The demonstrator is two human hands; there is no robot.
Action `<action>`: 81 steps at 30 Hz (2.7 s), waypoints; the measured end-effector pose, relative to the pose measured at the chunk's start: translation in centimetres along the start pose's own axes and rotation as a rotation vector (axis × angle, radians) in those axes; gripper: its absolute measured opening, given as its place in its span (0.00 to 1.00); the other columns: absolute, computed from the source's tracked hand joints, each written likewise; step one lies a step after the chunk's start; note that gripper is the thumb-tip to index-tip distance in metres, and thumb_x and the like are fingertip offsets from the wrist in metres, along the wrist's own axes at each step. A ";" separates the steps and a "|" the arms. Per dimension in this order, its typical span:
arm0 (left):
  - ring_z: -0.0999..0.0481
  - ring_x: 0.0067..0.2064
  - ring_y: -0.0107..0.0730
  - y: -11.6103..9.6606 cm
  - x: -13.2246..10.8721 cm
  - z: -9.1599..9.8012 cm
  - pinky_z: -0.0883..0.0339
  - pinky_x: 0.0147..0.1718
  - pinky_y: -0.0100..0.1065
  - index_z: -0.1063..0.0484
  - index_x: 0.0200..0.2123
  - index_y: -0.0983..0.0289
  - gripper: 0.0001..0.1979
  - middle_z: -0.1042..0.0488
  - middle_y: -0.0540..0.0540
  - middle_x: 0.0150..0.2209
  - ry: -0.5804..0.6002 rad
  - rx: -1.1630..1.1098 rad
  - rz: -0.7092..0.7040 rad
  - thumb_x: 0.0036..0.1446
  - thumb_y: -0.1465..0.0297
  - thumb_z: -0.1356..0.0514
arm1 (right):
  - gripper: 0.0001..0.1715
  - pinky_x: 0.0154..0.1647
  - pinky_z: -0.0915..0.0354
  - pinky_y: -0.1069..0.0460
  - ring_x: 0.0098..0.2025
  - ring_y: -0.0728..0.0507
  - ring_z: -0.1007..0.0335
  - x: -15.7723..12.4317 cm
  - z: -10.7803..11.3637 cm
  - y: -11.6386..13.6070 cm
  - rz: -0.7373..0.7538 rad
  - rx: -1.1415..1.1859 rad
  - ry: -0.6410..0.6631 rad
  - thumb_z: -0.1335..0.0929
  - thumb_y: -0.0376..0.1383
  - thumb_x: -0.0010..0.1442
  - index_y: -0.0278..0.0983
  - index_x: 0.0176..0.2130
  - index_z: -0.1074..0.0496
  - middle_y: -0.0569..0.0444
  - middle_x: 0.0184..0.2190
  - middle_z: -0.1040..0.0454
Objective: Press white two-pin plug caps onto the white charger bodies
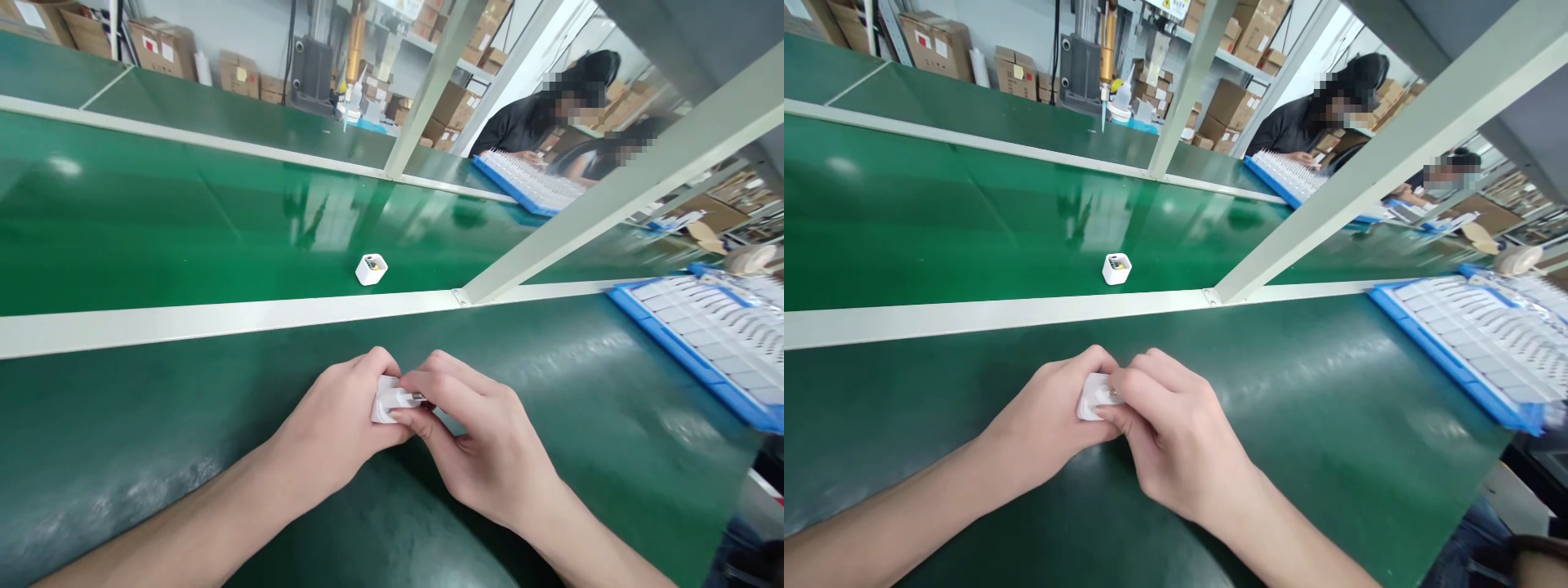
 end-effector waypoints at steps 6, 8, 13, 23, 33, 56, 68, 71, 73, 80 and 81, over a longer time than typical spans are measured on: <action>0.31 0.31 0.30 0.1 0.3 0.2 0.44 0.26 0.31 0.35 0.35 0.59 0.10 0.27 0.45 0.31 -0.032 0.024 0.016 0.52 0.68 0.36 | 0.07 0.31 0.44 0.53 0.31 0.48 0.42 0.1 -0.6 -0.3 -0.012 -0.025 -0.047 0.36 0.26 0.70 0.36 0.39 0.35 0.56 0.30 0.37; 0.31 0.31 0.30 0.1 0.4 0.4 0.43 0.27 0.30 0.35 0.35 0.59 0.10 0.27 0.45 0.31 -0.029 0.000 -0.004 0.52 0.68 0.36 | 0.07 0.30 0.45 0.53 0.31 0.48 0.42 0.2 -0.7 -0.4 0.012 -0.029 -0.070 0.36 0.26 0.70 0.36 0.39 0.35 0.56 0.30 0.37; 0.30 0.33 0.30 -0.2 0.2 0.3 0.41 0.30 0.30 0.34 0.37 0.60 0.16 0.27 0.46 0.33 -0.019 -0.091 0.050 0.53 0.58 0.33 | 0.04 0.31 0.43 0.53 0.30 0.48 0.40 0.4 -0.1 -1.4 0.059 0.154 -0.115 0.35 0.28 0.70 0.36 0.40 0.33 0.56 0.30 0.34; 0.30 0.45 0.39 0.4 0.3 -2.6 0.33 0.46 0.40 0.34 0.52 0.56 0.20 0.30 0.54 0.46 -0.066 0.192 -0.017 0.65 0.50 0.45 | 0.07 0.29 0.35 0.54 0.29 0.48 0.32 -1.4 4.4 -5.8 -0.121 0.128 -0.872 0.32 0.38 0.70 0.37 0.39 0.32 0.56 0.31 0.27; 0.27 0.48 0.39 -4.7 15.4 -14.5 0.33 0.50 0.38 0.27 0.47 0.60 0.13 0.25 0.53 0.43 -0.205 0.426 -0.379 0.59 0.72 0.33 | 0.13 0.36 0.32 0.50 0.35 0.45 0.29 -4.5 9.1 -12.5 -0.254 0.063 -1.311 0.32 0.45 0.68 0.37 0.42 0.31 0.52 0.36 0.27; 0.30 0.45 0.42 -6.1 5.1 -2.3 0.37 0.41 0.38 0.33 0.37 0.60 0.07 0.29 0.53 0.41 -0.071 0.657 -0.239 0.55 0.65 0.40 | 0.18 0.34 0.34 0.51 0.33 0.44 0.30 -3.2 7.1 -11.0 -0.280 0.268 -0.834 0.30 0.49 0.66 0.37 0.40 0.30 0.52 0.35 0.26; 0.34 0.46 0.42 0.2 1.3 -1.2 0.41 0.46 0.42 0.30 0.44 0.58 0.12 0.29 0.52 0.44 -0.070 0.529 -0.292 0.64 0.58 0.40 | 0.11 0.28 0.44 0.54 0.27 0.50 0.39 -0.6 3.2 -4.7 -0.044 0.156 0.178 0.33 0.38 0.71 0.36 0.36 0.29 0.59 0.27 0.32; 0.34 0.44 0.40 0.3 1.3 -1.0 0.40 0.44 0.41 0.32 0.38 0.60 0.08 0.30 0.51 0.40 -0.078 0.492 -0.292 0.63 0.62 0.40 | 0.11 0.29 0.44 0.54 0.28 0.49 0.40 -0.6 2.7 -4.6 -0.061 0.091 0.195 0.34 0.38 0.72 0.36 0.37 0.30 0.58 0.29 0.32; 0.34 0.42 0.40 0.2 1.3 -1.0 0.41 0.41 0.41 0.36 0.34 0.61 0.07 0.30 0.52 0.38 -0.099 0.519 -0.281 0.59 0.65 0.40 | 0.11 0.29 0.45 0.54 0.28 0.49 0.41 -0.6 2.5 -4.6 -0.101 0.101 0.185 0.33 0.39 0.71 0.36 0.37 0.30 0.58 0.28 0.32; 0.34 0.35 0.40 -0.4 1.2 -1.1 0.44 0.37 0.40 0.40 0.34 0.60 0.10 0.30 0.51 0.33 -0.065 0.560 -0.252 0.55 0.67 0.39 | 0.14 0.27 0.45 0.53 0.27 0.50 0.43 -0.4 1.8 -5.1 -0.252 0.274 0.173 0.32 0.43 0.70 0.36 0.36 0.32 0.58 0.27 0.34; 0.34 0.36 0.41 -0.5 1.3 -1.0 0.45 0.37 0.40 0.41 0.33 0.60 0.13 0.29 0.51 0.33 -0.052 0.546 -0.247 0.56 0.65 0.37 | 0.13 0.27 0.45 0.53 0.27 0.50 0.44 -0.4 1.8 -5.1 -0.253 0.262 0.177 0.33 0.43 0.71 0.36 0.36 0.32 0.59 0.27 0.34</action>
Point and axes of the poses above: each hand's wrist, its own x-axis towards the middle knuckle, its own z-axis out of the back of the hand, y = z × x, the point moved 1 cm from there along x, towards the middle knuckle
